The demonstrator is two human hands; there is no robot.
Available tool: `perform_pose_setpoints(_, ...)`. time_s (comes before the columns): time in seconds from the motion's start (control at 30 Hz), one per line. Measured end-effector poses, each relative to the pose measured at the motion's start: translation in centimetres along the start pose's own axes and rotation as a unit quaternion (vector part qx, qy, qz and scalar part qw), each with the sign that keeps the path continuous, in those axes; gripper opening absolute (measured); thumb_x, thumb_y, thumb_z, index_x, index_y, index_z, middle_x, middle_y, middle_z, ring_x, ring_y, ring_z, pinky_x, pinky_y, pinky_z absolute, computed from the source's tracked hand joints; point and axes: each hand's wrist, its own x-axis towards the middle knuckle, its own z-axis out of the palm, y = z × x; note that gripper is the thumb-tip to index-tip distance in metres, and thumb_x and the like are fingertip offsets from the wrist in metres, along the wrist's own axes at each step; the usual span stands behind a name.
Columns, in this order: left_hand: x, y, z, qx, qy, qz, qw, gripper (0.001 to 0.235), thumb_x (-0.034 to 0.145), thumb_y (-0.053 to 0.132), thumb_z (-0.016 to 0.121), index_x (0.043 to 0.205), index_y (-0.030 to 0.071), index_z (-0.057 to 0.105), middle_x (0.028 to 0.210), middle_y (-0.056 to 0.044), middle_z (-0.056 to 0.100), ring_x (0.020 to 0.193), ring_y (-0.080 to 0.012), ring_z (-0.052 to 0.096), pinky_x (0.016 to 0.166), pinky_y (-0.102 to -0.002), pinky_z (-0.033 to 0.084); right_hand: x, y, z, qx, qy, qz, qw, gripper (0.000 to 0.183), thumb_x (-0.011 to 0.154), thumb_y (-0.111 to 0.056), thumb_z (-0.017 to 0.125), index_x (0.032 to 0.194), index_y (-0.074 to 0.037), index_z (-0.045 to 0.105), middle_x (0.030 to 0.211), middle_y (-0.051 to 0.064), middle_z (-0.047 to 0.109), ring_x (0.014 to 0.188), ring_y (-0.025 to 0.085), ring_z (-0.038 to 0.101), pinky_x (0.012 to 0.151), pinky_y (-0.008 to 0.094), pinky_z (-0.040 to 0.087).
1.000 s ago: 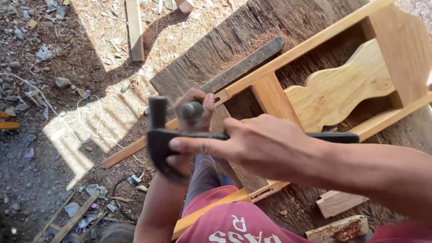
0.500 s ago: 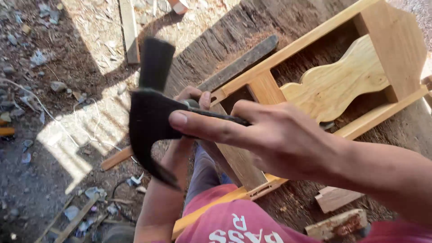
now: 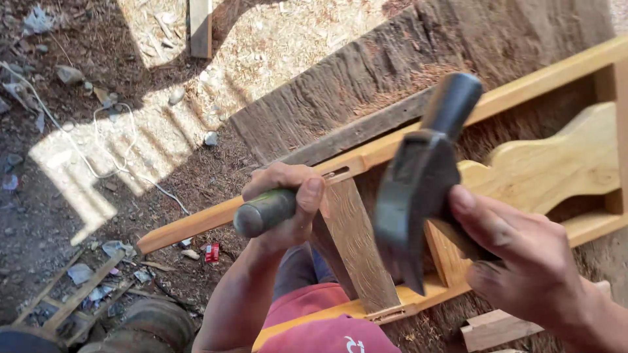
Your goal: The person uses a hammer to drive a chisel into a wooden chair frame, then places a wooden plank into the frame. They later pick up a green angle grinder and hold it near the work area.
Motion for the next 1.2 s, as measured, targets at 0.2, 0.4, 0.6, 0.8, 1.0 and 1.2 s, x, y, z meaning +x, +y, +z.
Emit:
perform_pose_setpoints(0.2,-0.9,-2.4,1.1,-0.071,0.001,-0.007,0.997,0.018,0.093,0.009,0.069,0.08,0.009,0.057,0.071,-0.001,0.061,0.057,-0.0122,0.057,0.053,-0.027,0.048,1.0,0.7,1.1,0.003,0.02,0.025,0.999,0.082,0.083,0.024,0.061,0.156,-0.01,0.043,0.085,0.007,0.054,0.064,0.019,0.044,0.061,0.023,0.047)
perform_pose_setpoints(0.4,0.1,-0.2,1.7,-0.051,-0.07,0.025,0.996,0.026,0.095,0.005,0.062,0.075,0.008,0.045,0.061,-0.002,0.036,0.05,-0.0176,0.03,0.048,-0.03,0.027,1.5,-0.4,0.2,-0.005,-0.021,-0.018,1.0,0.084,0.078,0.024,0.051,0.154,-0.01,0.042,0.098,0.008,0.059,0.068,0.026,0.039,0.056,0.021,0.043)
perform_pose_setpoints(0.6,-0.8,-1.9,2.8,-0.004,-0.035,0.019,0.999,0.019,0.094,0.007,0.069,0.079,0.008,0.057,0.07,-0.001,0.058,0.055,-0.0113,0.048,0.052,-0.028,0.042,1.5,-1.8,-0.5,0.001,-0.028,-0.041,0.999,0.089,0.073,0.019,0.053,0.154,-0.016,0.043,0.117,0.013,0.07,0.071,0.027,0.057,0.062,0.03,0.053)
perform_pose_setpoints(0.8,-2.7,-4.8,2.2,0.011,-0.069,-0.016,0.997,0.017,0.087,0.029,0.073,0.091,0.014,0.066,0.083,0.003,0.067,0.07,-0.0083,0.058,0.066,-0.027,0.046,3.2,-5.1,-1.5,-0.009,-0.038,-0.063,0.997,0.069,0.093,0.014,0.049,0.149,-0.026,0.051,0.081,0.002,0.041,0.055,0.026,0.033,0.046,0.04,0.034)
perform_pose_setpoints(1.0,-3.4,-5.4,3.5,0.101,0.014,-0.061,0.993,0.016,0.09,0.028,0.074,0.085,0.017,0.064,0.077,0.005,0.061,0.066,-0.0059,0.054,0.063,-0.023,0.042,5.0,-7.6,-3.1,-0.022,-0.123,-0.075,0.989,0.067,0.096,-0.009,0.059,0.15,-0.045,0.044,0.084,0.002,0.046,0.05,0.025,0.045,0.041,0.041,0.04)
perform_pose_setpoints(1.2,-1.9,-5.1,2.6,0.19,-0.03,-0.218,0.957,0.039,0.097,0.029,0.071,0.069,0.024,0.044,0.064,0.011,0.044,0.057,-0.0043,0.042,0.053,-0.029,0.037,7.2,-8.8,-2.8,-0.098,-0.314,0.097,0.939,0.096,0.089,0.0,0.036,0.161,-0.062,0.02,0.068,0.007,0.042,0.045,0.037,0.052,0.043,0.053,0.043)
